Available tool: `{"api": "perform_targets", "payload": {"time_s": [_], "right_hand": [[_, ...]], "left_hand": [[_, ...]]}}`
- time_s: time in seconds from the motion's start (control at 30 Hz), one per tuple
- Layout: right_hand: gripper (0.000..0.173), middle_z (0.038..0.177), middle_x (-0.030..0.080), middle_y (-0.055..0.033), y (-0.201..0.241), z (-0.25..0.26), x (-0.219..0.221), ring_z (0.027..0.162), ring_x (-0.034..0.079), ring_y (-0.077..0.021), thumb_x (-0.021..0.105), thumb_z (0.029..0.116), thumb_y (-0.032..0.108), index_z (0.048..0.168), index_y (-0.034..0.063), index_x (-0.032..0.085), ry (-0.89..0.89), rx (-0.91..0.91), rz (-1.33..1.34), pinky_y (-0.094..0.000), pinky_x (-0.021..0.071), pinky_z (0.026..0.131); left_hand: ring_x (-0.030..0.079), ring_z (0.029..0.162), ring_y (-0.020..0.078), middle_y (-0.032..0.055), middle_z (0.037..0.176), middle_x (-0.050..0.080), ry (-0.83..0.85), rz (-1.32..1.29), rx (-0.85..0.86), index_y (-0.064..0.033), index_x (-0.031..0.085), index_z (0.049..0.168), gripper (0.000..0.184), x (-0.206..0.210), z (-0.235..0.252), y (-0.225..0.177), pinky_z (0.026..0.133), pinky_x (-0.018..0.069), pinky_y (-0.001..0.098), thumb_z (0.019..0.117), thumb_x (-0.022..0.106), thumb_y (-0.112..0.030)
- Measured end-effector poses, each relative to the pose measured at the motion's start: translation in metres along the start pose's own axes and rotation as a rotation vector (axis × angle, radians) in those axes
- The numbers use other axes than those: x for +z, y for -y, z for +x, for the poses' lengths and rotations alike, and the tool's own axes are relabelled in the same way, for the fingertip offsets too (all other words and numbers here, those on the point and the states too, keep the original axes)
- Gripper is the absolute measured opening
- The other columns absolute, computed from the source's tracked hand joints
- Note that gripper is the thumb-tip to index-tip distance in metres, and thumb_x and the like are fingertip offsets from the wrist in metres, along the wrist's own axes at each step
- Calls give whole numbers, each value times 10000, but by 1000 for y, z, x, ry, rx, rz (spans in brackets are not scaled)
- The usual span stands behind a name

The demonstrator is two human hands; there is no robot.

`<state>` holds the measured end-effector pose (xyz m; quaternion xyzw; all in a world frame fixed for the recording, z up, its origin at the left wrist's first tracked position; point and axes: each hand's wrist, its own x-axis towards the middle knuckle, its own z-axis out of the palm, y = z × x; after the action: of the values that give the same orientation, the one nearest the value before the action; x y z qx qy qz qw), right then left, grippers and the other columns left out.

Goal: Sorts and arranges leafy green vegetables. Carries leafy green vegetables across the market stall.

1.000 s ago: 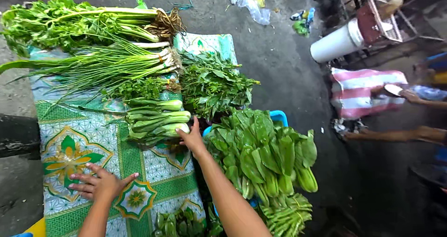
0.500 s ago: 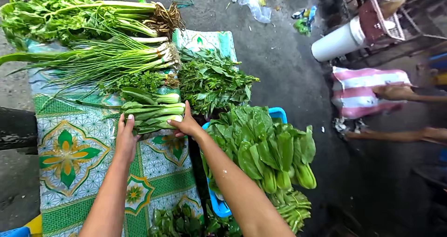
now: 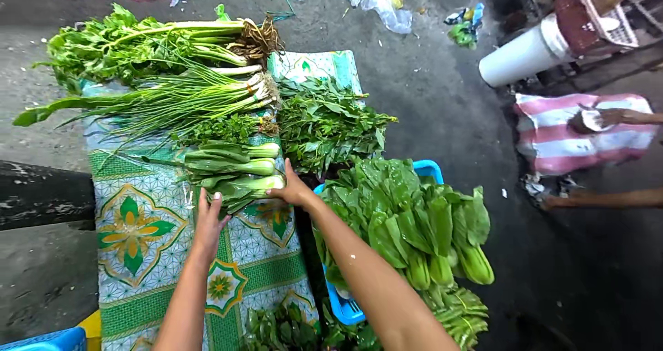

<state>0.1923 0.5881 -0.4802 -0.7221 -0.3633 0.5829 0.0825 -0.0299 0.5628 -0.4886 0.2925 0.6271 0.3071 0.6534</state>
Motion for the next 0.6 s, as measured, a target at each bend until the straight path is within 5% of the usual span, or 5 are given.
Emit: {"api": "perform_targets", "payload": {"time_s": [0.07,0.13,0.2,0.27,0.6], "right_hand": [[1129,1585,319,-313,6,-4,-2,1322,535,-418,775,929,286,1650,127,-79,-35,22,-87,-537,472,1070],[965,1584,323,-309,14,-14,-1,1372,471,-463,742,950,342,1650,84,131,-209,-27,-167,-592,434,1094],[613,1468,495,-259,18,-15,6,1319,513,-453,718,968,272,1492,47,493,-466,-241,-237,-594,468,1048],[398,1366,601,-212,22,-4,14,1271,558,-428,690,973,191,1350,69,643,-509,-442,-405,-589,498,996],[327,1220,670,-211,28,12,23,1154,612,-442,629,922,-55,1209,76,716,-532,-652,-968,-610,474,904]], "left_hand": [[273,1530,327,124,1728,20,13,0,-8,-170,24,1663,725,-2,-3,4,1140,393,557,1095,409,-401],[282,1527,322,113,1730,14,25,7,-16,-178,36,1664,707,-6,-4,6,1135,401,547,1097,394,-403],[323,1504,322,118,1726,59,25,-2,-20,-183,66,1664,680,-10,-4,7,1121,415,530,1103,382,-399],[330,1497,323,121,1723,74,26,-25,-23,-185,76,1664,674,-10,-4,6,1119,416,524,1103,382,-400],[332,1498,339,132,1719,76,-10,-124,-27,-201,28,1663,695,1,-7,6,1100,443,534,1103,413,-346]]}}
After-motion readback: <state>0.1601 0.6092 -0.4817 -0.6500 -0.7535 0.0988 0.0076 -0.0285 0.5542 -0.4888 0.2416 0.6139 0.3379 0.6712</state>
